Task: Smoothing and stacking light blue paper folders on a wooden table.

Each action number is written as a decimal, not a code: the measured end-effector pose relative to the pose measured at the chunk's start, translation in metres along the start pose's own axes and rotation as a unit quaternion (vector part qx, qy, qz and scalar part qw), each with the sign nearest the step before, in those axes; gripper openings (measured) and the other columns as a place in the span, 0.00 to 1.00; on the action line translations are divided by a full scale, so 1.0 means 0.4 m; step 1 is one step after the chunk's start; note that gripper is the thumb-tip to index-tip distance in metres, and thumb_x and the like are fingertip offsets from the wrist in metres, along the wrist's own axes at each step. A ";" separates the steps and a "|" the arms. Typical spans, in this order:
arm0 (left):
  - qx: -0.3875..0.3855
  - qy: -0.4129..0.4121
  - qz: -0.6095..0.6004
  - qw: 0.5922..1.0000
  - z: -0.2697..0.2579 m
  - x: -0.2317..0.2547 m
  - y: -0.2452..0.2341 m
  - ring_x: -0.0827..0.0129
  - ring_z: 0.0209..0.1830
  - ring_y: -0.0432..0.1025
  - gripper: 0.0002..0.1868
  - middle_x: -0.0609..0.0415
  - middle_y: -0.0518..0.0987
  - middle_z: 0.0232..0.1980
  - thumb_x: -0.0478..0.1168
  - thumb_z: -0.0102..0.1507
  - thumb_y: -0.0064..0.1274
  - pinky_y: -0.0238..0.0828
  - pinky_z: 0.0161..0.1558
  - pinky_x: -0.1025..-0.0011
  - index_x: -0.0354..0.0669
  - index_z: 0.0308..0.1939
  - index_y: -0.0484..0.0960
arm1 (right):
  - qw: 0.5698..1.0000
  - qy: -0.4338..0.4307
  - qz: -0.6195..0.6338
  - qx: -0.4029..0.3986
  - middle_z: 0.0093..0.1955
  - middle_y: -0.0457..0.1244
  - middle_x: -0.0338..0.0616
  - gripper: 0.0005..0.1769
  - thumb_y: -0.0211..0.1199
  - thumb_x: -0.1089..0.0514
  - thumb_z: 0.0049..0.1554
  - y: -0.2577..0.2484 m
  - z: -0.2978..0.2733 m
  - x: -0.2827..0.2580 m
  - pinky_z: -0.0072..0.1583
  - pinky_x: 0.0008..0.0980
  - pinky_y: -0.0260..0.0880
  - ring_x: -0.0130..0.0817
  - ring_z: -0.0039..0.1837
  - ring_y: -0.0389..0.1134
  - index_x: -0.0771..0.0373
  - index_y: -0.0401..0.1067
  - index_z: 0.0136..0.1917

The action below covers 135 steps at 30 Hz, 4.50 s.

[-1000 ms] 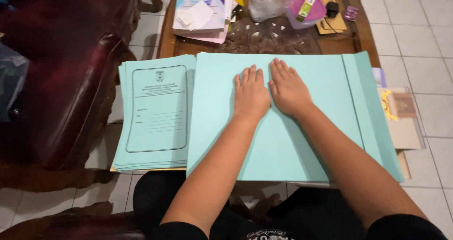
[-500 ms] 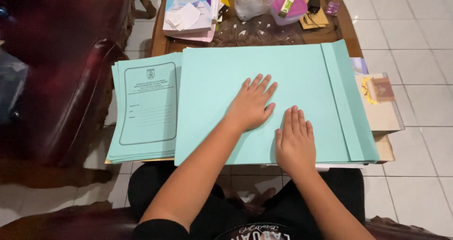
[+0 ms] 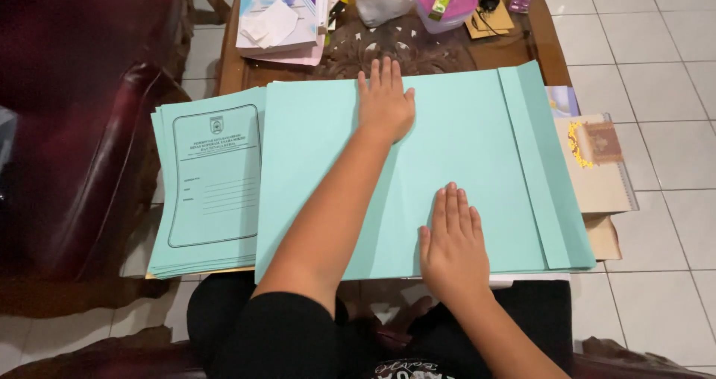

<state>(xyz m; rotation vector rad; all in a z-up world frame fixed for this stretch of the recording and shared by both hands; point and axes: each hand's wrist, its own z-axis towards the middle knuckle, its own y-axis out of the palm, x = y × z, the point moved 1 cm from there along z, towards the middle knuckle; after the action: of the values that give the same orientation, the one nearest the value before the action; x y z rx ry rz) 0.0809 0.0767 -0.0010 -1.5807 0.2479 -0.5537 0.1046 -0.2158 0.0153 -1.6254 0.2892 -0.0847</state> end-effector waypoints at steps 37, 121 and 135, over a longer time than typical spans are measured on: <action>-0.035 0.079 0.003 0.996 -0.536 0.088 -0.018 0.40 0.83 0.37 0.39 0.34 0.44 0.83 0.53 0.70 0.25 0.28 0.75 0.35 0.32 0.80 0.47 | 0.986 0.167 0.018 0.023 0.88 0.38 0.56 0.40 0.30 0.35 0.68 -0.033 0.034 0.326 0.81 0.50 0.34 0.47 0.88 0.34 0.56 0.45 0.86; 0.392 -0.083 -0.121 0.908 -0.351 -0.438 -0.025 0.40 0.69 0.64 0.23 0.33 0.75 0.64 0.40 0.59 0.59 0.54 0.72 0.48 0.40 0.58 0.81 | 0.885 0.216 0.405 -0.080 0.65 0.64 0.54 0.25 0.49 0.59 0.67 -0.300 0.086 0.381 0.56 0.49 0.67 0.50 0.58 0.67 0.60 0.59 0.76; 0.006 -0.357 -0.477 0.803 -0.539 -0.436 -0.280 0.71 0.50 0.68 0.17 0.63 0.78 0.49 0.49 0.65 0.47 0.64 0.52 0.67 0.50 0.54 0.82 | 0.913 -0.060 0.357 0.188 0.63 0.61 0.66 0.27 0.52 0.67 0.67 -0.364 -0.043 0.357 0.56 0.50 0.65 0.56 0.60 0.62 0.80 0.62 0.77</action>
<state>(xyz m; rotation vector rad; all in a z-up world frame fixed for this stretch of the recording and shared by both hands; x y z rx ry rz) -0.1927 -0.0174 0.0747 -1.7184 -1.1905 -0.6492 0.2579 -0.2594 0.1437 -1.0593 0.7102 0.4917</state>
